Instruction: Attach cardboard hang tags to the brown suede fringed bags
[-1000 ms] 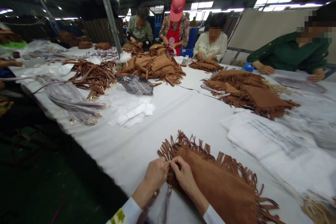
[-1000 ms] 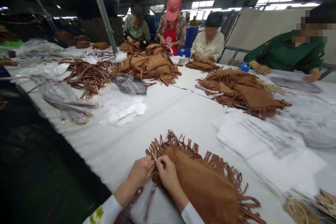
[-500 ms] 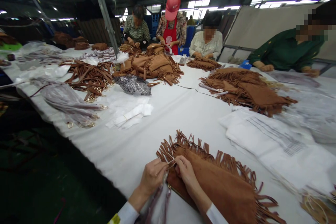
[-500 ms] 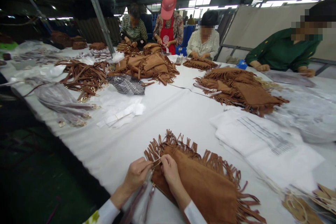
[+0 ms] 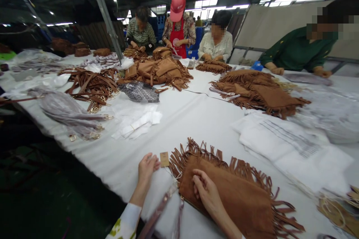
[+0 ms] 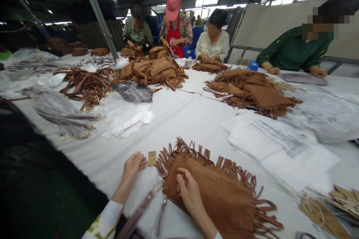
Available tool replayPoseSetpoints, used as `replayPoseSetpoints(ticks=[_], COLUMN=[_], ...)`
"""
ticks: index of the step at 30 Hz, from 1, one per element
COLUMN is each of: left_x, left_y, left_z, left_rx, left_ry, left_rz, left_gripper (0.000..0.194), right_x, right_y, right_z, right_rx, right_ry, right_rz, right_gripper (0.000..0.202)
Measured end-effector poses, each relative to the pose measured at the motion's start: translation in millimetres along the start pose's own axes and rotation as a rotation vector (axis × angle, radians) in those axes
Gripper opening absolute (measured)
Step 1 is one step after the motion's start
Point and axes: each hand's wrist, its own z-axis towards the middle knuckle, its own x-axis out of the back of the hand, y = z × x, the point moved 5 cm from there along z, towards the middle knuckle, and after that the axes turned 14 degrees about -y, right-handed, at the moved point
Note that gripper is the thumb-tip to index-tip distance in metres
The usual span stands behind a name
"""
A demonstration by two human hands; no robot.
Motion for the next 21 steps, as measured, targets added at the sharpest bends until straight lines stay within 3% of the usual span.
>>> replayPoseSetpoints(ticks=[2, 4, 8, 11, 13, 15, 18, 21], left_x=[-2.1, -9.2, -26.9, -35.6, -42.4, -47.8, -48.9, -43.1], left_y=[-3, -8, -23, -35, -40, -42, -34, -24], left_z=[-14, -35, -76, -87, -86, -84, -84, -88], left_rx=[0.021, 0.043, 0.117, 0.166, 0.151, 0.085, -0.009, 0.025], left_ry=[-0.023, -0.13, -0.363, -0.466, -0.56, -0.626, -0.62, -0.552], left_rz=[0.014, 0.122, 0.49, 0.704, 0.845, 0.971, 1.015, 0.846], left_gripper=[0.06, 0.056, 0.051, 0.042, 0.03, 0.027, 0.024, 0.02], right_x=[18, 48, 123, 163, 171, 168, 152, 141], right_y=[-1, 0, 5, 10, 15, 23, 32, 36], right_z=[-24, -54, -136, -201, -231, -243, -236, -219], right_rx=[-0.018, -0.067, -0.224, -0.382, -0.471, -0.517, -0.528, -0.515], right_ry=[0.064, 0.19, 0.595, 0.844, 0.879, 0.831, 0.706, 0.651], right_rz=[-0.011, -0.074, -0.323, -0.517, -0.563, -0.549, -0.495, -0.489], right_gripper=[0.056, 0.059, 0.056, 0.056, 0.056, 0.056, 0.055, 0.054])
